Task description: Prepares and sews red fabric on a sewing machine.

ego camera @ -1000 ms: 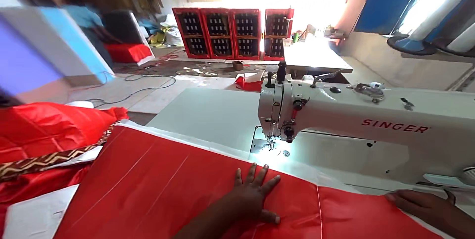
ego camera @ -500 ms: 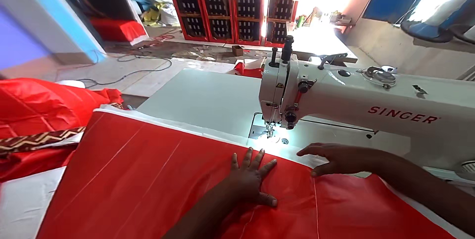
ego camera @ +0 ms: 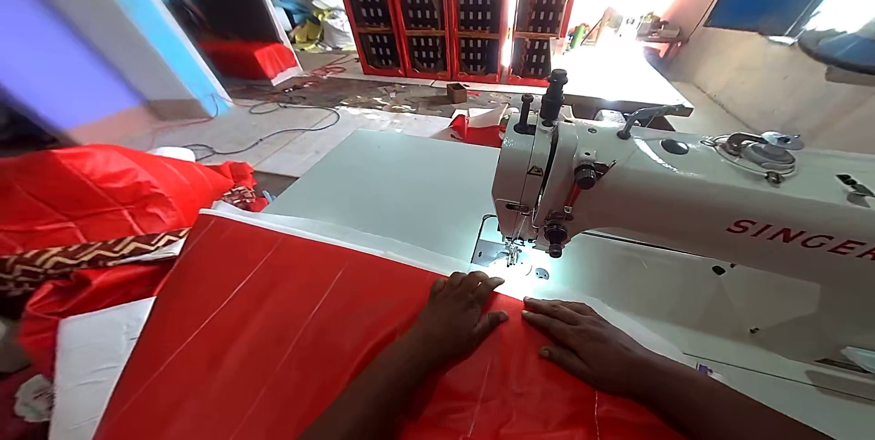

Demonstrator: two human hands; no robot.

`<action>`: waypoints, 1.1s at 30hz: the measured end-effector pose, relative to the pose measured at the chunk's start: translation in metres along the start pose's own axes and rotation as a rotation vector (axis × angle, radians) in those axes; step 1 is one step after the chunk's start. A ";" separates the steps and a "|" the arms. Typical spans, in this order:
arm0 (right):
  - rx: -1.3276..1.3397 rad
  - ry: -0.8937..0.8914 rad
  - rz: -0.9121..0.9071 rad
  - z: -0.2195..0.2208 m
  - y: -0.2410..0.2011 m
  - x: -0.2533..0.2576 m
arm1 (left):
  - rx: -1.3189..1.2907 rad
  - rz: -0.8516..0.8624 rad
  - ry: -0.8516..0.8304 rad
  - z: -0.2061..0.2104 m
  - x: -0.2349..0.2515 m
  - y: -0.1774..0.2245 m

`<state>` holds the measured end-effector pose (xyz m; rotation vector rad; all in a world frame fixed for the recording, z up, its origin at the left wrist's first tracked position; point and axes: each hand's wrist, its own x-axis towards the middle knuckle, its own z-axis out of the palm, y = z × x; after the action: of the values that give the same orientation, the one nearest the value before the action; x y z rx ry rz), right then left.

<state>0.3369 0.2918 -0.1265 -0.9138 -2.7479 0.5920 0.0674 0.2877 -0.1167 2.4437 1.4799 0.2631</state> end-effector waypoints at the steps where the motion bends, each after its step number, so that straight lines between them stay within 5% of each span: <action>1: -0.016 -0.002 -0.002 -0.002 0.002 0.001 | 0.046 -0.015 0.082 0.007 0.002 0.001; 3: -0.024 -0.015 0.005 -0.006 0.006 0.002 | 0.142 -0.119 0.141 0.014 0.005 0.009; 8: -0.033 -0.026 0.020 -0.011 0.018 0.005 | 0.070 -0.332 -0.065 -0.002 0.022 0.020; 33: -0.169 0.136 -0.196 -0.030 0.074 0.039 | 0.067 -0.354 -0.051 -0.008 0.076 0.004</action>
<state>0.3544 0.3789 -0.1293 -0.6775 -2.7502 0.2574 0.1037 0.3548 -0.1069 2.1649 1.8859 0.0781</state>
